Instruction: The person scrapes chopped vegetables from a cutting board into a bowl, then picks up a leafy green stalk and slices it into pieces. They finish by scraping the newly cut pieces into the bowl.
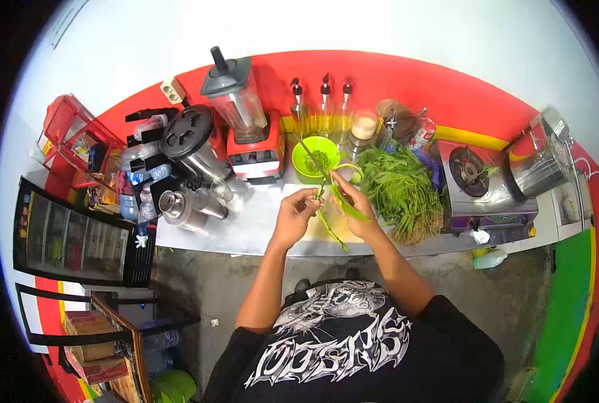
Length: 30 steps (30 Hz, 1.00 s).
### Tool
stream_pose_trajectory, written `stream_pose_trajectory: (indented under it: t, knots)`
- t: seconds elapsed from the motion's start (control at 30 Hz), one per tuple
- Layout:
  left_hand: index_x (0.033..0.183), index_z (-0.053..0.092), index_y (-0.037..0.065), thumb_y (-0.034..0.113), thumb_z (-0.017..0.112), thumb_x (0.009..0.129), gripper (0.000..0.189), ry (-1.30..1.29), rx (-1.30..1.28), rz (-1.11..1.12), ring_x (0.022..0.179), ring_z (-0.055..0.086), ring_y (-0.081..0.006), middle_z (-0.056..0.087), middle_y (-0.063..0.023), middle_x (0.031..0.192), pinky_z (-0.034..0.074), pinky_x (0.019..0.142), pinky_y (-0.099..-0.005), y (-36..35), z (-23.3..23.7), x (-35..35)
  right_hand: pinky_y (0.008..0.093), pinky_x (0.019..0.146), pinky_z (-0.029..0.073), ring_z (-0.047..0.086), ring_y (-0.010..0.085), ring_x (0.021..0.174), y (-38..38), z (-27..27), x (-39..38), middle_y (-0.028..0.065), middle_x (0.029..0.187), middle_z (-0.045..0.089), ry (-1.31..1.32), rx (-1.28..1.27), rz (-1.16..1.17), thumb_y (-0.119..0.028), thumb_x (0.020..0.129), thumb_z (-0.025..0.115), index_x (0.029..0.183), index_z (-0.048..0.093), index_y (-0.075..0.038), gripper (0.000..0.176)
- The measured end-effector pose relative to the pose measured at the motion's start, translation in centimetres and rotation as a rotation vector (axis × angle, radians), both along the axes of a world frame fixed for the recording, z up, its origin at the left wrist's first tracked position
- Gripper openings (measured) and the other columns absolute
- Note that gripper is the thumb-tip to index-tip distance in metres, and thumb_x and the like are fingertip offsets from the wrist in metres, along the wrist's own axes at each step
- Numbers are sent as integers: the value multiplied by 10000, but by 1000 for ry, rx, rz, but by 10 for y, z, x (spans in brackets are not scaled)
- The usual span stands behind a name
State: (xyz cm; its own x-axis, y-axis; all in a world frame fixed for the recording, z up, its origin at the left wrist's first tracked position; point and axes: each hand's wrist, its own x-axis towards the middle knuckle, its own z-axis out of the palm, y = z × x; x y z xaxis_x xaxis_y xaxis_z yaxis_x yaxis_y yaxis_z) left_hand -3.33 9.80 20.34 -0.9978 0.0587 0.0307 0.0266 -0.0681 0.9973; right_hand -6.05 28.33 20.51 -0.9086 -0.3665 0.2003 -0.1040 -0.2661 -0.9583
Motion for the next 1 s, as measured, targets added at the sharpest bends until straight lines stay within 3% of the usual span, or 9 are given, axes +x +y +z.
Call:
stream_pose_trajectory:
  t: [0.17,0.2,0.43,0.5,0.57,0.6,0.7,0.9,1.0]
  knots:
    - [1204,672,-24,44,649,967,248,-85,56,-15,858,648,-111,718,-53,976,511,761,-274,3,10,-6,260,731,426,511,106,796,11,-4,-8,46,974,616,308,382,-226,-48,1001,583,1518,496,-134,531]
    - [1209,671,-22,47,646,972,247,-63,44,-54,848,645,-110,717,-49,974,516,767,-273,1,9,-9,291,704,422,500,143,739,8,-4,-9,64,852,559,358,353,-272,-38,953,615,1497,513,-117,559]
    - [1187,674,-31,42,625,982,223,-123,45,70,842,653,-127,708,-66,963,544,771,-287,-19,-3,-2,316,655,417,498,163,695,22,-18,-26,40,791,524,433,458,-415,-24,927,595,1469,541,-103,550]
    - [1185,675,-32,41,626,979,224,-84,41,141,848,657,-128,711,-70,968,547,773,-287,-35,-10,5,290,658,417,495,154,700,22,-31,-33,13,786,541,308,373,-361,-43,962,555,1490,521,-110,534]
    - [1182,676,-21,39,628,977,219,-66,39,237,859,664,-130,715,-72,992,552,770,-288,-51,-15,14,253,601,457,540,84,639,26,-44,-39,27,853,628,-38,391,-198,-175,1067,527,1352,592,-23,330]
    - [1184,671,-24,40,629,978,220,-84,42,290,861,665,-132,715,-72,991,552,771,-289,-58,-13,20,232,487,340,426,39,536,14,-51,-36,-12,769,543,-239,244,-198,-278,1083,516,1233,620,-41,300]
    - [1196,659,-24,43,632,980,228,-107,68,407,868,668,-138,711,-69,993,553,780,-290,-80,-13,41,256,469,341,418,84,500,-1,-74,-36,12,762,549,-673,320,26,-361,1082,490,1092,628,-111,286]
    - [1202,665,-9,55,618,995,222,-160,17,536,882,655,-122,692,-40,997,536,813,-272,-110,-12,96,280,420,310,376,85,464,-62,-127,-33,10,730,508,-785,349,461,-389,1082,469,1101,564,-111,295]
    - [1187,669,-8,51,625,988,213,-202,8,609,885,642,-113,686,-32,985,514,804,-258,-119,-2,119,283,414,316,378,94,460,-84,-149,-34,30,728,510,-826,416,424,-371,1082,462,1116,557,-108,282]
